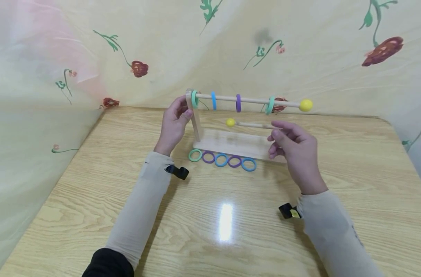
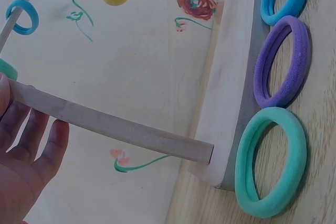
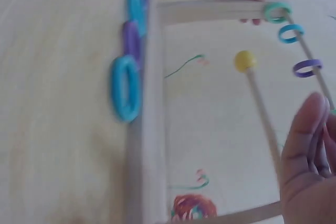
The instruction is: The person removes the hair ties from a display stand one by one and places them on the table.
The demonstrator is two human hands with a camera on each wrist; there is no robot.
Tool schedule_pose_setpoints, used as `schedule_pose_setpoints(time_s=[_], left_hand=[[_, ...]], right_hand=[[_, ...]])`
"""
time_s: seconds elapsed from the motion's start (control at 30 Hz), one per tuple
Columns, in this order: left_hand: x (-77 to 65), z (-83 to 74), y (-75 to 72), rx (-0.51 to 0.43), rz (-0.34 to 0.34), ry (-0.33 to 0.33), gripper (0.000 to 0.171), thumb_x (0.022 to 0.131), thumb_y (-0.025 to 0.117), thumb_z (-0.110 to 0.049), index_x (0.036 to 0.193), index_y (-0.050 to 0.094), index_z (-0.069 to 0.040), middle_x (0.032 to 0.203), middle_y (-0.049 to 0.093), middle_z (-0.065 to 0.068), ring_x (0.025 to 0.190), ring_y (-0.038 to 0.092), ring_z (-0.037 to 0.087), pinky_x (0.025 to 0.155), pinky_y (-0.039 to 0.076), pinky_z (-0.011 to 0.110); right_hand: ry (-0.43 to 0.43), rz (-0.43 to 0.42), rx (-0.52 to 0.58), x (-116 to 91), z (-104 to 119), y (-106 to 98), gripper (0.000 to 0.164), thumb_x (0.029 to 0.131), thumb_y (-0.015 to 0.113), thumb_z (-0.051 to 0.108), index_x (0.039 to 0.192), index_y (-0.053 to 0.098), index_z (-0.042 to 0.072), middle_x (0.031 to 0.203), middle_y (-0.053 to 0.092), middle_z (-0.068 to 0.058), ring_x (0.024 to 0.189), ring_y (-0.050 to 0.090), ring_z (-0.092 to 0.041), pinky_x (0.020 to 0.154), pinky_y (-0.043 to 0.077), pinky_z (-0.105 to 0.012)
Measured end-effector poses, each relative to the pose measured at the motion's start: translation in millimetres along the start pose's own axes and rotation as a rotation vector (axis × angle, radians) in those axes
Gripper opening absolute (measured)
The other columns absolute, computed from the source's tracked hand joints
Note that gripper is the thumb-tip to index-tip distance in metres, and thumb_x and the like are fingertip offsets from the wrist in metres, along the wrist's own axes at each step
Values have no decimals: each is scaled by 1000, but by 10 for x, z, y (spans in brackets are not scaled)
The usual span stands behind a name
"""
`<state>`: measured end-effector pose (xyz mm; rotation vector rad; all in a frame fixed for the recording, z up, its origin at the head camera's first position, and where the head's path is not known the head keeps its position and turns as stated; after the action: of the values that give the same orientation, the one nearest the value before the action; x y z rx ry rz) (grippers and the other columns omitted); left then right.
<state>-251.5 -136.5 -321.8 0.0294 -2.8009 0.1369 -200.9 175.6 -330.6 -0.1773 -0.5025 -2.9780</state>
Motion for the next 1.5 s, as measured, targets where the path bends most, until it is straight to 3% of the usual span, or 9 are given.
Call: schedule_pose_setpoints(time_s=[0.13, 0.4, 0.6, 0.87, 1.1, 1.5], left_hand=[[7, 9, 4, -3, 3, -6, 40, 101, 53, 2, 141, 55, -1, 127, 61, 15, 117, 58, 26, 96, 52, 33], [-2, -3, 9, -4, 9, 16, 39, 101, 54, 1, 141, 54, -1, 127, 61, 16, 116, 58, 26, 96, 52, 34], [-3, -12, 5, 4, 9, 11, 39, 102, 54, -1, 141, 54, -1, 128, 61, 16, 117, 58, 26, 97, 51, 34], [-13, -8, -2, 16, 3, 13, 39, 103, 53, 0, 142, 54, -2, 128, 61, 14, 117, 58, 24, 97, 52, 33], [-19, -2, 2, 29, 1, 19, 39, 103, 53, -1, 142, 54, -2, 127, 61, 14, 116, 58, 25, 97, 52, 33], [-25, -11, 3, 18, -4, 27, 39, 102, 54, -2, 141, 54, -1, 127, 62, 16, 115, 59, 25, 96, 52, 34]], right_hand=[[-11, -42, 133, 72, 49, 36, 36, 94, 69, 0, 128, 62, -8, 89, 72, -15, 59, 66, -20, 54, 59, -28], [-29, -21, 190, 195, 72, 165, 30, 94, 68, -3, 124, 66, -8, 90, 74, -17, 58, 67, -21, 53, 59, -29], [-57, -21, 185, 223, 91, 229, 19, 93, 67, -6, 111, 67, -12, 88, 73, -18, 56, 66, -20, 51, 58, -28], [-88, 11, 132, 251, 86, 278, 26, 92, 70, -6, 116, 64, -13, 91, 73, -18, 55, 65, -21, 51, 59, -30], [-86, -51, 75, 266, 79, 253, 25, 90, 74, -1, 111, 65, -12, 84, 70, -16, 53, 63, -19, 50, 58, -28], [-121, -82, 5, 266, 95, 282, 21, 91, 73, -1, 110, 68, -9, 81, 70, -14, 53, 64, -18, 50, 58, -27]])
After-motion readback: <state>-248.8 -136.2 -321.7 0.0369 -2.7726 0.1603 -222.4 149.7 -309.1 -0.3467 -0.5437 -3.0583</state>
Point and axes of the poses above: each hand's wrist, its own x-axis towards the middle knuckle, its own y-axis out of the palm, z = x × y, the point moved 6 cm from there along x, towards the middle knuckle
